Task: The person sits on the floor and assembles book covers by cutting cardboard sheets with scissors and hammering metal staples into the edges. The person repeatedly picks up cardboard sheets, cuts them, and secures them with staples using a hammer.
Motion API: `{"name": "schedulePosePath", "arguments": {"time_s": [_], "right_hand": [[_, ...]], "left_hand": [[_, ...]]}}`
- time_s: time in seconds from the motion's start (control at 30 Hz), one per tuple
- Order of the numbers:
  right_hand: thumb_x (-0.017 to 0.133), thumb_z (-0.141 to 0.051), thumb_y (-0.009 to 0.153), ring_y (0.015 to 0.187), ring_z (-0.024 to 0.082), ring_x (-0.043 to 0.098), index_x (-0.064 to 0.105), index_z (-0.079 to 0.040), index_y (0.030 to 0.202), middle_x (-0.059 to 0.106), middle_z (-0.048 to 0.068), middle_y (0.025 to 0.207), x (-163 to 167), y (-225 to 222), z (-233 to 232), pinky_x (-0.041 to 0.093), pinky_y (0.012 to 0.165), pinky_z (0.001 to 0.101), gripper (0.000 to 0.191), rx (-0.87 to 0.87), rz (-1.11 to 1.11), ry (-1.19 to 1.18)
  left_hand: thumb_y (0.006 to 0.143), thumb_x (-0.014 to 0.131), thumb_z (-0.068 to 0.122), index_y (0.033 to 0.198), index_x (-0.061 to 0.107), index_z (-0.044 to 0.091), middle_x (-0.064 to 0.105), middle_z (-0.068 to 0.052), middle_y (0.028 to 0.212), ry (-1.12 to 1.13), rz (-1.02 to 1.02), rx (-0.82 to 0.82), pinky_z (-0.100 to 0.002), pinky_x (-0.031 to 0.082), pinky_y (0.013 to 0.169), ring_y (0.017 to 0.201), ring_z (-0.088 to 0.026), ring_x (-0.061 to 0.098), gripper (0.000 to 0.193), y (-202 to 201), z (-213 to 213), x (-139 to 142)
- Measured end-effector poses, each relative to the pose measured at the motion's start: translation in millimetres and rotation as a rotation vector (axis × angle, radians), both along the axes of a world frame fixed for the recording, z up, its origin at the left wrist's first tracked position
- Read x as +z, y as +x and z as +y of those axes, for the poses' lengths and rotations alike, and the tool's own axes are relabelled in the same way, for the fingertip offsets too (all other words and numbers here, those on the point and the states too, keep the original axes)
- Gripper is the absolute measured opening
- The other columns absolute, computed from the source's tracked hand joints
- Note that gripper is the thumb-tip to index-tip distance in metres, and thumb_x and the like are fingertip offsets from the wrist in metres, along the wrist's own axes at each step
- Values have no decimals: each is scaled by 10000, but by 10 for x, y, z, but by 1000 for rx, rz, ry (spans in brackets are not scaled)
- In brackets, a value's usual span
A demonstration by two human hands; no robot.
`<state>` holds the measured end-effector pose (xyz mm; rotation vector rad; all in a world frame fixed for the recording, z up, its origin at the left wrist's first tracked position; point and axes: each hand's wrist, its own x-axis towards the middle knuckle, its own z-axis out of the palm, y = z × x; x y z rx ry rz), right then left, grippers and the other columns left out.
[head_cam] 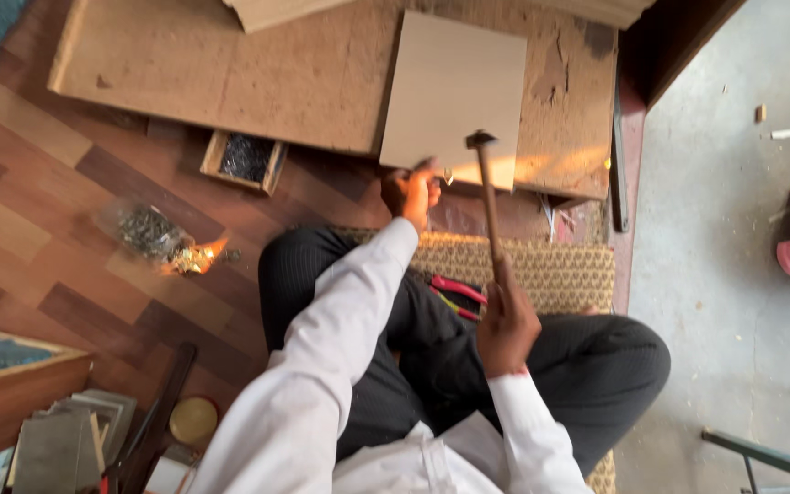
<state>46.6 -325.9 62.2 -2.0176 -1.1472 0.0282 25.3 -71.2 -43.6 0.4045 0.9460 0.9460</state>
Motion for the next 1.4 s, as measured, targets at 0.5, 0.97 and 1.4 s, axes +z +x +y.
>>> {"name": "schedulePosePath", "arguments": {"time_s": [0.5, 0.97, 1.4], "right_hand": [[531, -180, 1028, 590, 120, 518, 536, -91, 1458, 613, 60, 817, -204, 1058, 167, 408, 480, 256, 439, -143, 1465, 241], [568, -201, 1034, 604, 147, 560, 557, -85, 1436, 633, 66, 815, -396, 1061, 46, 441, 496, 274, 418, -208, 1430, 238], [593, -144, 1025, 544, 108, 534, 586, -41, 1429, 623, 51, 747, -196, 756, 24, 408, 451, 255, 417, -233, 1124, 231]], "left_hand": [[795, 843, 159, 857, 613, 2, 687, -97, 729, 41, 77, -40, -282, 558, 490, 564, -172, 675, 286, -113, -256, 512], [955, 663, -9, 1124, 718, 21, 727, -112, 1120, 1684, 1270, -330, -366, 604, 760, 975, -255, 719, 180, -369, -71, 904], [689, 932, 415, 1389, 487, 29, 463, -254, 1420, 967, 1351, -76, -617, 318, 1075, 1353, -474, 385, 915, -411, 199, 790]]}}
